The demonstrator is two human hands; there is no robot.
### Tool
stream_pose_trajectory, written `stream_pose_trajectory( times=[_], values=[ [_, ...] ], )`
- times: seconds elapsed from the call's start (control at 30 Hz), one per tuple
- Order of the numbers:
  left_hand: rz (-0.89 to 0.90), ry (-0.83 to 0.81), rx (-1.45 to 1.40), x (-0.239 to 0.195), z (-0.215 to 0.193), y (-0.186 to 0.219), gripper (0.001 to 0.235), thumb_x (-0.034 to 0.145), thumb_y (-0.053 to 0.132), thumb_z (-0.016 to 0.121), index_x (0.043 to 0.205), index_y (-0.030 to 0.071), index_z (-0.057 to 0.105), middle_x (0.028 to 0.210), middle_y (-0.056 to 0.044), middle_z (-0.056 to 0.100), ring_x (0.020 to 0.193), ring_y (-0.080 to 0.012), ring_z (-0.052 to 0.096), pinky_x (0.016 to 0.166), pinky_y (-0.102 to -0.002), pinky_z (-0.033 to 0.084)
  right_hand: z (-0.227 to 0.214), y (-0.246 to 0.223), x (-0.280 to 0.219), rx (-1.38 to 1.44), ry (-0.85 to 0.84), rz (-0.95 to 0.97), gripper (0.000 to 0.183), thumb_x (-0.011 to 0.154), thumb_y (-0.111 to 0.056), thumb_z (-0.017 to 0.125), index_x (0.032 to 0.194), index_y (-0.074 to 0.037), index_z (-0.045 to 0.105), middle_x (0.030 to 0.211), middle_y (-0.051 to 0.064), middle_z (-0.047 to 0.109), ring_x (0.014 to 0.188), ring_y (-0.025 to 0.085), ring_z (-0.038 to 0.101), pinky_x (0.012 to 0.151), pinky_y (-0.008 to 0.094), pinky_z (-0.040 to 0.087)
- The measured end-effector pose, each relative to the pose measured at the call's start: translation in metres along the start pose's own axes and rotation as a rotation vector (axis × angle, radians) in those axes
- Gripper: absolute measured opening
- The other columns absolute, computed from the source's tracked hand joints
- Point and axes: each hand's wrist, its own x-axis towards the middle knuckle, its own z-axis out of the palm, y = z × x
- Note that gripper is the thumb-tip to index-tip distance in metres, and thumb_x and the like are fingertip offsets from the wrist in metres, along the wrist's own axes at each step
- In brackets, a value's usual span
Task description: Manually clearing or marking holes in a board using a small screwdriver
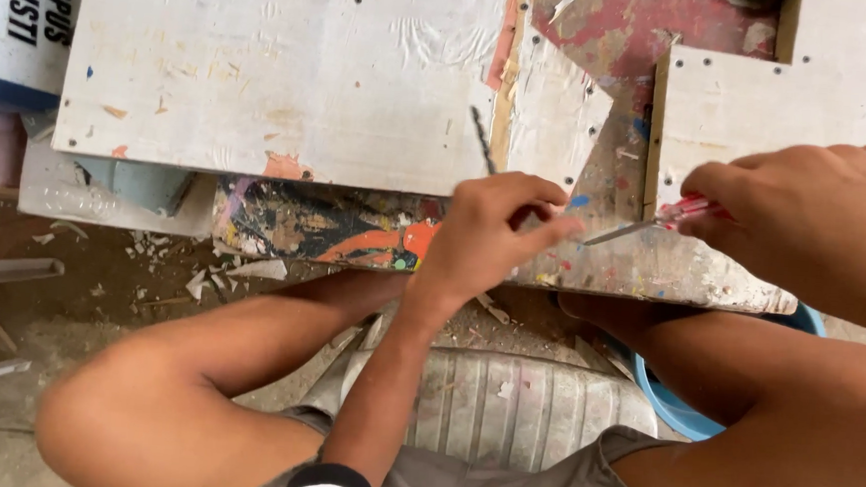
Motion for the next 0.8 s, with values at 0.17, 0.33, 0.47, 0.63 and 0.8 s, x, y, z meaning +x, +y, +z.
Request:
stream_pose_trajectory(
  times=[0.17, 0.33, 0.47, 0.63, 0.8],
  values=[
    [0.039, 0.200, -0.020, -0.002, -0.031, 0.008, 0.024, 0.098, 0.025, 0.068, 0.097, 0.003, 0.075, 0.085, -0.009, 0.075, 0.063, -0.0113, 0.061, 0.054, -0.024, 0.047, 0.033, 0.006, -0.004, 0.069, 0.271, -0.076, 0.027, 0.101, -0.060, 0.042, 0.110, -0.043, 0.061, 0.099, -0.024, 0.074, 0.080, 0.011, 0.078, 0.063, 0.034, 0.054],
    [-0.006, 0.288, -0.033, -0.002, -0.042, 0.013, 0.023, 0.101, 0.023, 0.064, 0.096, 0.003, 0.074, 0.087, -0.008, 0.075, 0.078, -0.0161, 0.070, 0.065, -0.028, 0.053, -0.004, -0.020, 0.006, -0.010, -0.179, -0.310, 0.031, 0.105, -0.052, 0.044, 0.099, -0.026, 0.060, 0.092, -0.005, 0.075, 0.085, 0.020, 0.074, 0.070, 0.036, 0.051],
    [-0.041, 0.177, 0.102, 0.001, -0.005, -0.002, 0.018, 0.099, 0.020, 0.066, 0.094, 0.005, 0.074, 0.088, -0.008, 0.075, 0.074, -0.0195, 0.065, 0.068, -0.034, 0.048, 0.005, 0.007, 0.017, -0.016, -0.044, -0.064, 0.035, 0.103, -0.060, 0.037, 0.120, -0.041, 0.060, 0.118, -0.016, 0.075, 0.102, 0.017, 0.081, 0.077, 0.036, 0.061],
    [-0.139, -0.221, 0.619, 0.016, 0.092, -0.016, 0.021, 0.102, 0.002, 0.064, 0.081, 0.001, 0.066, 0.072, -0.011, 0.070, 0.062, -0.0256, 0.068, 0.050, -0.035, 0.062, 0.029, 0.023, 0.038, -0.007, 0.098, 0.006, 0.035, 0.104, -0.064, 0.036, 0.118, -0.045, 0.062, 0.100, -0.015, 0.082, 0.092, 0.017, 0.082, 0.067, 0.034, 0.058],
    [-0.183, -0.067, 0.845, 0.020, 0.117, -0.017, 0.041, 0.092, -0.003, 0.067, 0.131, -0.014, 0.060, 0.112, -0.025, 0.072, 0.090, -0.0324, 0.070, 0.078, -0.039, 0.062, 0.003, 0.018, 0.019, 0.058, -0.116, 0.031, 0.034, 0.103, -0.061, 0.037, 0.124, -0.046, 0.058, 0.105, -0.014, 0.084, 0.093, 0.015, 0.085, 0.076, 0.036, 0.061]
  ],
)
